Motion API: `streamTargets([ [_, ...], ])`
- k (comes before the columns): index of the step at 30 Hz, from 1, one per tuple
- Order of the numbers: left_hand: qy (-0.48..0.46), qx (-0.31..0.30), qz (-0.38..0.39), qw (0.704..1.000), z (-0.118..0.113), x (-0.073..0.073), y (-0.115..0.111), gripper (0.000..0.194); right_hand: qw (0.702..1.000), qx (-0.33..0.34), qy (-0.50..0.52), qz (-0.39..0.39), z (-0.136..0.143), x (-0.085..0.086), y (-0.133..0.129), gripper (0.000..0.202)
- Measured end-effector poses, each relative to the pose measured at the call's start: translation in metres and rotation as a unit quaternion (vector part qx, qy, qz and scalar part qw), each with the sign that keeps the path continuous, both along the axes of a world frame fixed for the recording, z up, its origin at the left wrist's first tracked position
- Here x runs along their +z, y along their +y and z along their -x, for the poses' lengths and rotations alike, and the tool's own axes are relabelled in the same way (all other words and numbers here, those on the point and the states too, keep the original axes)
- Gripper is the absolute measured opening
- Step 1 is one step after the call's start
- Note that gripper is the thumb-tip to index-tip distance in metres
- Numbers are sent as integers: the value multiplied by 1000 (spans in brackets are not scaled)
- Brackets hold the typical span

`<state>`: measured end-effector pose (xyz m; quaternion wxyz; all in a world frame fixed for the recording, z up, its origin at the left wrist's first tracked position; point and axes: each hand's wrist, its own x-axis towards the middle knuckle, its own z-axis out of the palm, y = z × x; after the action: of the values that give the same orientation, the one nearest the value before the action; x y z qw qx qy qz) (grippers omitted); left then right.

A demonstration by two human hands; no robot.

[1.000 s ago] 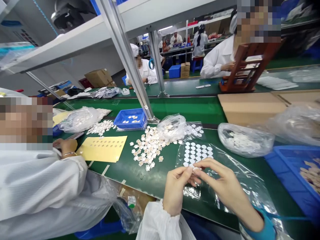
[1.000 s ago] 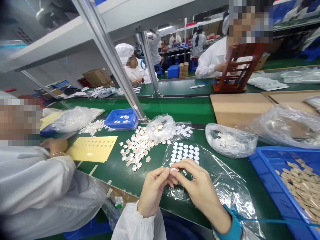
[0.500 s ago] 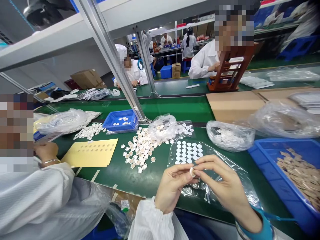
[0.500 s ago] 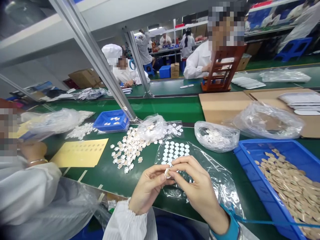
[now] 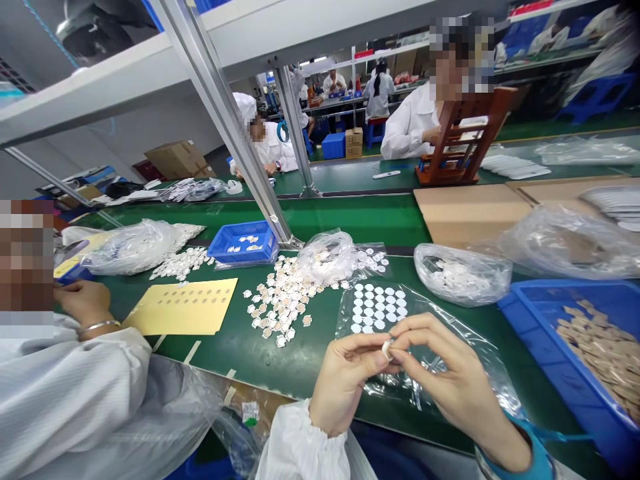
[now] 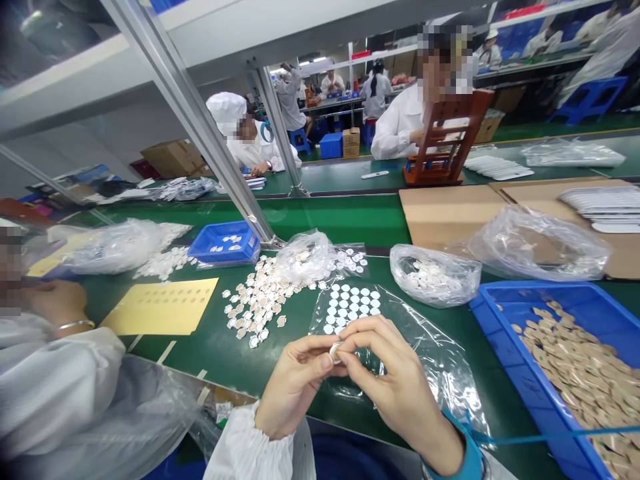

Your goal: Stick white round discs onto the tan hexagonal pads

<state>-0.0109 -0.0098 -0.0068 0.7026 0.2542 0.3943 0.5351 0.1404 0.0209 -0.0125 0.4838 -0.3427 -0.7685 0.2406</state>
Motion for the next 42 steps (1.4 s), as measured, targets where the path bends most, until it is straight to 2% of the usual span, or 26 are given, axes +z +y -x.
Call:
streamTargets([
  [9, 13, 9, -19, 1000, 1, 1, -1, 22, 997, -22, -11, -78, 1, 2, -3, 12],
  [20, 6, 1, -18, 1000, -1, 4, -3, 20, 997, 9, -40, -72, -5, 9, 0, 7],
  [30, -34, 15, -11, 999, -9, 3, -5, 20, 991, -49, -10, -122, -4, 3, -5, 12],
  [37, 6, 4, -44, 999, -6, 2, -5, 16, 994, -21, -37, -96, -12, 9, -5, 9],
  [42, -17, 5, -30, 999, -11, 2, -6, 16, 992, -22, -43, -115, -5, 11, -5, 12],
])
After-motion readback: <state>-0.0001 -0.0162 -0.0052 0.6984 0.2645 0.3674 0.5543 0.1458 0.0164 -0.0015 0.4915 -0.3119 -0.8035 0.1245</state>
